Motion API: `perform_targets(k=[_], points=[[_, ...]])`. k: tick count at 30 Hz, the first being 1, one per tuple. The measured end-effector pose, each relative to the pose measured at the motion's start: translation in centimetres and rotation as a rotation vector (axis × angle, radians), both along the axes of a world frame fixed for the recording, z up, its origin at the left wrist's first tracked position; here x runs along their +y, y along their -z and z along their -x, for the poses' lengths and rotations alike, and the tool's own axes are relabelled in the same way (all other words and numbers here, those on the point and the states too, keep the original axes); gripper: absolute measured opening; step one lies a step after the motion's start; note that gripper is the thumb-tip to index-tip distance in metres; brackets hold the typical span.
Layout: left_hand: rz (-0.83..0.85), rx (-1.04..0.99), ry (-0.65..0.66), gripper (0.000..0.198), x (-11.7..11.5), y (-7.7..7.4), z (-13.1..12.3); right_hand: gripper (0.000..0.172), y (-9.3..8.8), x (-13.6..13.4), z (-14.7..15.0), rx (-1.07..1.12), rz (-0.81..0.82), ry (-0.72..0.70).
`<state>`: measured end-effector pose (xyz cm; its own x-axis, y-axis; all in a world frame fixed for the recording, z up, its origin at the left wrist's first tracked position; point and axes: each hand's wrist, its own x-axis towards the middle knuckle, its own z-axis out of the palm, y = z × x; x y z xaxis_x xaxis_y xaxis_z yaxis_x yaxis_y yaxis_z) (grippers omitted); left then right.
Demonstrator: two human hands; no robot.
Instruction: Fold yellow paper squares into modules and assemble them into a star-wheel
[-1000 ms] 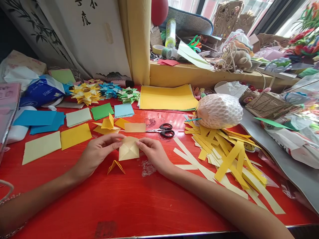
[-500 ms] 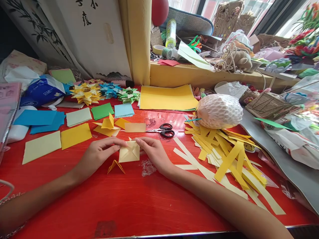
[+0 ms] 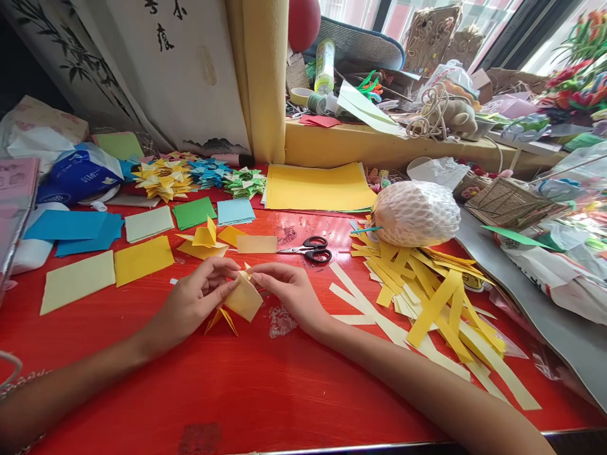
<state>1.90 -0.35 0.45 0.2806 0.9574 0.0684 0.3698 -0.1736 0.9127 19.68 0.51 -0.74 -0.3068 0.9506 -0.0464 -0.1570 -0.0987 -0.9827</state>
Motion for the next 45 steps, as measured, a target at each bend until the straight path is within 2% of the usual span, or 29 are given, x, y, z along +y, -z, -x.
perform_targets(k=[4,10,14,17,20,24,28,35,39,45], points=[[0.054,-0.010,-0.010,0.020,0.0,-0.1,0.0,0.024,-0.2,0.0,0.0,-0.046,0.012,-0.025],[-0.039,0.093,-0.063,0.019,0.1,-0.6,0.2,0.034,-0.5,-0.8,0.0,-0.066,-0.074,-0.090],[0.019,-0.049,-0.089,0.017,0.5,-0.2,0.3,0.039,-0.2,-1.1,0.0,-0.198,-0.181,-0.099],[0.097,-0.178,-0.069,0.016,0.8,-0.2,0.3,0.032,0.2,-0.9,-0.1,-0.264,-0.226,-0.023],[0.126,-0.217,-0.049,0.014,0.8,-0.4,0.3,0.025,0.5,-0.5,-0.1,-0.159,-0.174,0.065],[0.113,-0.173,-0.077,0.017,0.6,-0.6,0.4,0.024,0.3,-0.3,-0.1,-0.073,-0.069,0.061],[0.036,-0.071,-0.059,0.021,0.5,-0.7,0.4,0.027,0.2,-0.3,-0.1,-0.061,-0.012,0.013],[-0.180,0.114,0.114,0.029,0.2,-0.6,0.7,0.025,0.1,-0.1,-0.1,-0.064,0.031,-0.028],[-0.285,0.193,0.151,0.032,0.3,-0.5,0.7,0.025,0.2,0.0,-0.1,-0.028,0.066,-0.053],[-0.349,0.252,0.177,0.032,0.3,-0.4,0.6,0.026,0.2,0.1,-0.1,-0.019,0.043,-0.057]])
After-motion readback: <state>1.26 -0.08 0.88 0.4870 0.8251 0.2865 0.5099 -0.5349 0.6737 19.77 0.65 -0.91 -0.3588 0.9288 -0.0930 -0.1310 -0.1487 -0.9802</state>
